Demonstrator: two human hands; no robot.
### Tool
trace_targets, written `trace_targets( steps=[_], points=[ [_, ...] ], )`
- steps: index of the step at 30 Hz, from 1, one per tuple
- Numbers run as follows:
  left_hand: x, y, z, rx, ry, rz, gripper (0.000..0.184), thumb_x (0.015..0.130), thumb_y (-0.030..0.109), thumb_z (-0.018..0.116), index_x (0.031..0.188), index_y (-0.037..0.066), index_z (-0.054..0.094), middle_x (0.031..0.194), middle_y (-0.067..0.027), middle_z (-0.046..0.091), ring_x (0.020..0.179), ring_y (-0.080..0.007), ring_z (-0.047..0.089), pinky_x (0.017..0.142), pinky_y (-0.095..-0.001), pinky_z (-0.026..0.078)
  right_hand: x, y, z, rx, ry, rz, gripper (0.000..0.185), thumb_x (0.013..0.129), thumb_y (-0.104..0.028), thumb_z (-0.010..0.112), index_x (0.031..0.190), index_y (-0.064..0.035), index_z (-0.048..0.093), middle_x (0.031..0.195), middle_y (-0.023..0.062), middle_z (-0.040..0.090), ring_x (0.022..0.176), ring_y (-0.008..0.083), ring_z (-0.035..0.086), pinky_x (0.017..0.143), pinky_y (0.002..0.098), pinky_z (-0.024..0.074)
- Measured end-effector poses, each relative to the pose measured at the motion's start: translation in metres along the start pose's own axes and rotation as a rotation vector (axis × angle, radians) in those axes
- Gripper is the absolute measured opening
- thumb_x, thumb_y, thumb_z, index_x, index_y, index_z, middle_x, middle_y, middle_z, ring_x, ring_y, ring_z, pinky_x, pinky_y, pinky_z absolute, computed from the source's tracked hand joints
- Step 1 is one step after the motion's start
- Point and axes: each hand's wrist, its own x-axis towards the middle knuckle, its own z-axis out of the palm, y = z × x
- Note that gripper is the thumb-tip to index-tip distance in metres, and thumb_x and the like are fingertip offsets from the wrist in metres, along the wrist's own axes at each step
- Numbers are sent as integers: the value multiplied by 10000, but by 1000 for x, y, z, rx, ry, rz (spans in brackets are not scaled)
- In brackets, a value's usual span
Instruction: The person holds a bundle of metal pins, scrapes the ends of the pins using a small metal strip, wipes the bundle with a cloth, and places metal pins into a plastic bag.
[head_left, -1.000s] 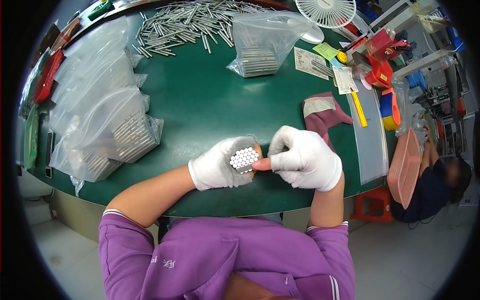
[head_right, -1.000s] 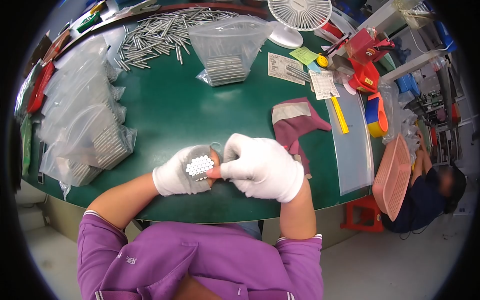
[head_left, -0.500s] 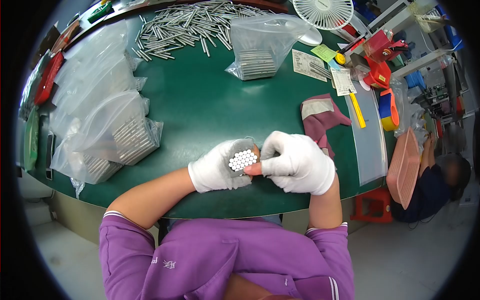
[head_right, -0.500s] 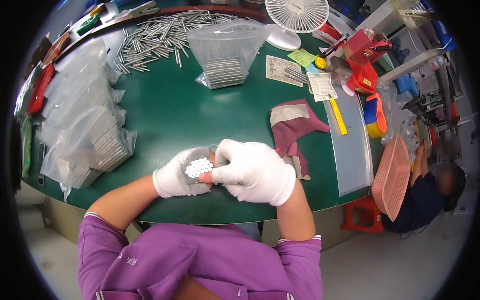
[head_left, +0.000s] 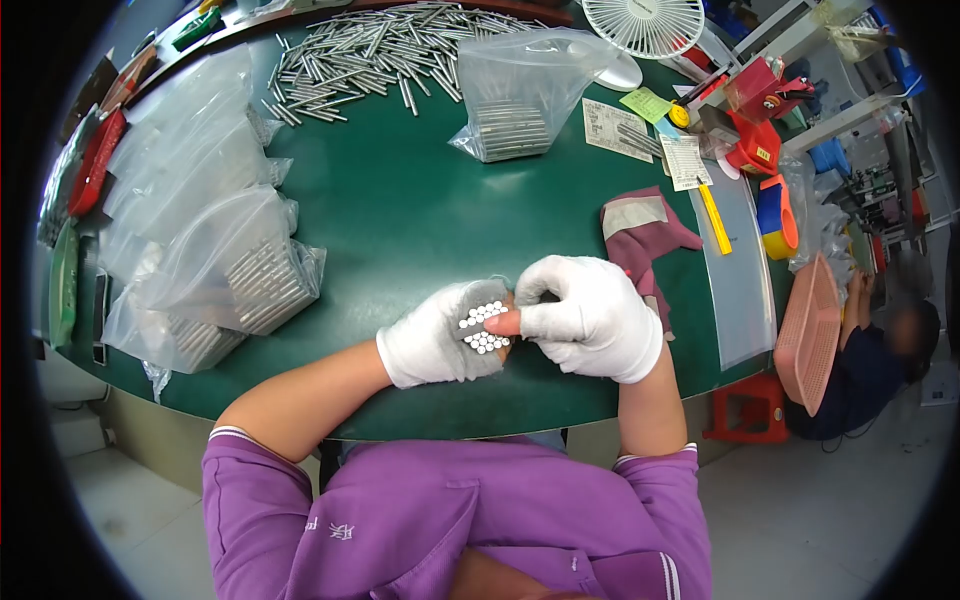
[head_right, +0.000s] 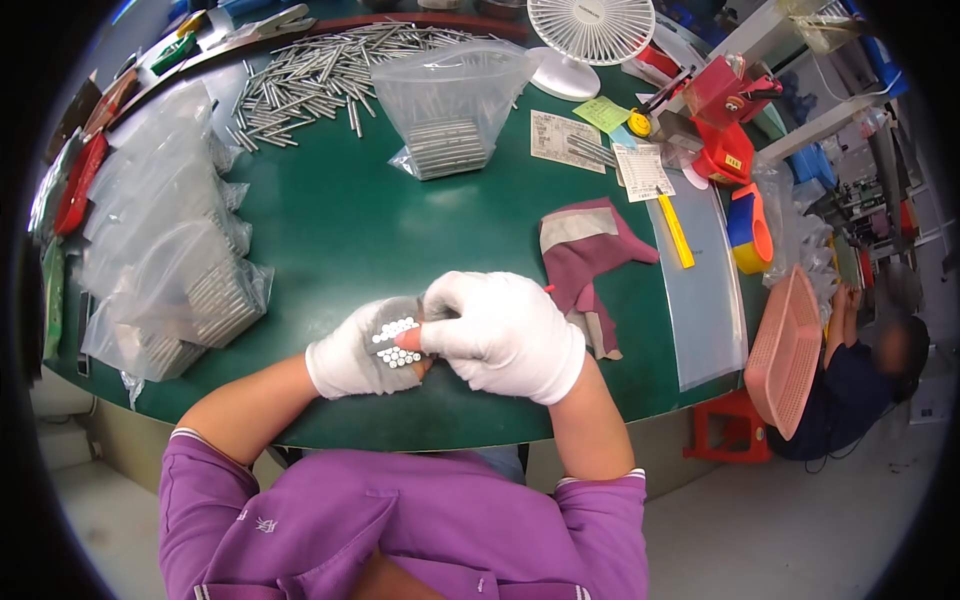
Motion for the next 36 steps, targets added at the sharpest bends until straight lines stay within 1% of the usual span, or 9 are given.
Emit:
trace_targets(
  steps=[4,8,11,14,22,24,26,32,36],
  points=[
    [2,0,-2,-3,-72,14,362,732,-25,692,1061,38,556,904,-17,591,861,-109,570,773,-257,491,-4,10,-14,-51,-1,37,499,568,55,606,980,-194,738,777,28,582,646,195,581,570,292,464],
    [2,2,-2,17,-63,55,265,764,-106,614,985,29,560,974,-60,585,907,-139,585,805,-274,494,-19,24,-27,-71,74,140,391,579,5,626,915,-164,731,792,46,582,660,227,590,574,314,470],
    [3,5,-1,-19,-65,69,216,762,-89,621,921,40,553,983,-64,600,924,-147,581,813,-276,491,-13,18,-18,65,96,84,419,601,32,599,952,-149,739,798,30,578,650,187,575,591,285,460],
    [3,3,-2,37,-66,4,203,760,-71,625,908,47,553,952,-57,599,930,-152,582,817,-279,484,-11,21,-8,-22,90,77,425,630,20,593,998,-148,725,840,34,579,661,183,587,601,292,477],
    [6,4,0,43,-96,101,235,745,-75,623,908,57,517,852,-51,552,916,-203,585,833,-325,459,-15,39,-1,-224,252,305,390,725,-144,687,1112,-185,666,904,68,602,782,269,624,657,360,509],
    [7,2,0,62,-52,131,239,739,-118,620,880,43,514,921,-70,600,903,-134,593,800,-252,475,-17,45,4,-337,226,406,345,759,-148,672,1102,-186,660,899,59,598,791,268,628,663,375,511],
    [8,0,-1,70,-76,133,230,745,-118,612,875,41,509,896,-72,599,916,-153,609,795,-258,476,-18,49,4,-365,248,449,312,799,-174,642,1111,-186,651,895,61,598,805,272,630,677,388,512],
    [10,-3,-1,101,-30,148,187,758,-102,599,857,33,515,854,-81,602,885,-174,623,800,-275,472,-16,57,12,-438,38,596,282,843,-259,590,1097,-149,645,934,112,641,862,326,638,722,428,517],
    [11,-5,-2,104,-22,175,200,745,-109,594,864,35,522,866,-82,611,877,-175,622,819,-270,472,-16,62,17,-446,104,596,262,839,-267,586,1055,-139,660,893,131,661,849,329,648,708,438,522]
  ],
)
